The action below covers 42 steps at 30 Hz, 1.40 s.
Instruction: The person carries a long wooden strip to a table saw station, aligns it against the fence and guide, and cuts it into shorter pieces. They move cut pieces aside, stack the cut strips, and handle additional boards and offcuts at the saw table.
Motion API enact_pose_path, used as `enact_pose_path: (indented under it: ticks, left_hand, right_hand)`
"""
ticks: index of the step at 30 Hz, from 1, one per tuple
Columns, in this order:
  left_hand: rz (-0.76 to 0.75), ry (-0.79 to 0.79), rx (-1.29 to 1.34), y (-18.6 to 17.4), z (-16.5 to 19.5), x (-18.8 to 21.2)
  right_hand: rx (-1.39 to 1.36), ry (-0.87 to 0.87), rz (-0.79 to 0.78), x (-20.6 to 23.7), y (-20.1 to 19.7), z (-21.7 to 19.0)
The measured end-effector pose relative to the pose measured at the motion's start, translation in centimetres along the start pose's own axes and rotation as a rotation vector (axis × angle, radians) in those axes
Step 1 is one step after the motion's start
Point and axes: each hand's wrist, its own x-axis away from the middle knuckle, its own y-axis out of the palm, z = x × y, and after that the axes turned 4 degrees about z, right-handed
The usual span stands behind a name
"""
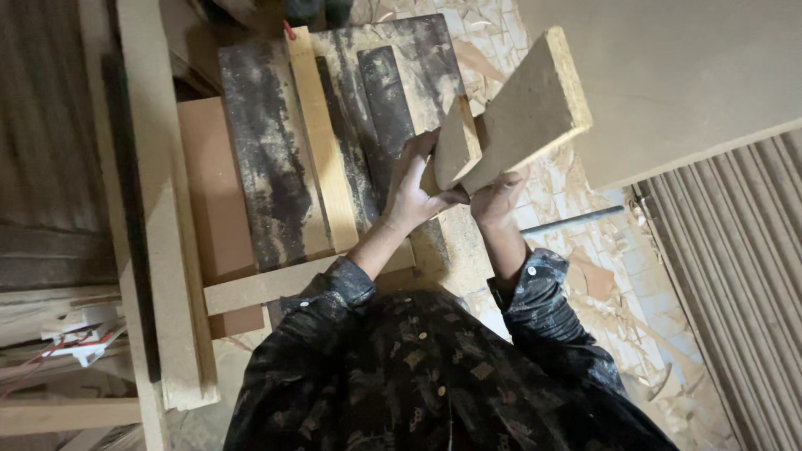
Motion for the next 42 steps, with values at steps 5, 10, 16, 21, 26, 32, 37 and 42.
enact_pose_path:
  ticks: [5,10,16,21,26,32,37,42]
  left_hand:
    - [-0.046,0.047,0.035,0.5,-0.6,0.1]
    - [-0.246,-0.16,0.115,1.3,-0.2,-0.5]
    - [-0.212,-0.107,0.007,1.8,-0.4,-0.3]
    - [-0.168,-0.213,-0.005,2.9,-0.1,0.5]
    - [-0.23,-0.041,-0.188,2.7,1.6,-0.7]
    - [-0.242,0.047,-0.251,-1.4,3.6,-2.2]
    - [-0.492,-0.101,-0.404,-7.9,1.3,0.1]
    - [-0.684,-0.051,-0.83,-15.3,-4.0,5.1]
  right_hand:
    - [-0.007,-0.039,-0.031,-2.8,2.0,-4.6]
    - [-0.003,0.167,-0.022,-4.3,4.3,-7.0]
    - [-0.054,0.032,-0.1,-5.6,5.6,-8.5]
    - [-0.148,0.077,-0.111,-5.7,4.9,-8.7]
    - [-0.36,0.223,-0.054,-6.2,4.2,-9.5]
    - [-0.746,0.126,-0.013,-5.8,2.9,-12.7]
    - [-0.688,0.302,-0.165,-1.2,2.0,-8.2]
    - [-0.653,0.741,-0.402,6.1,-1.4,2.2]
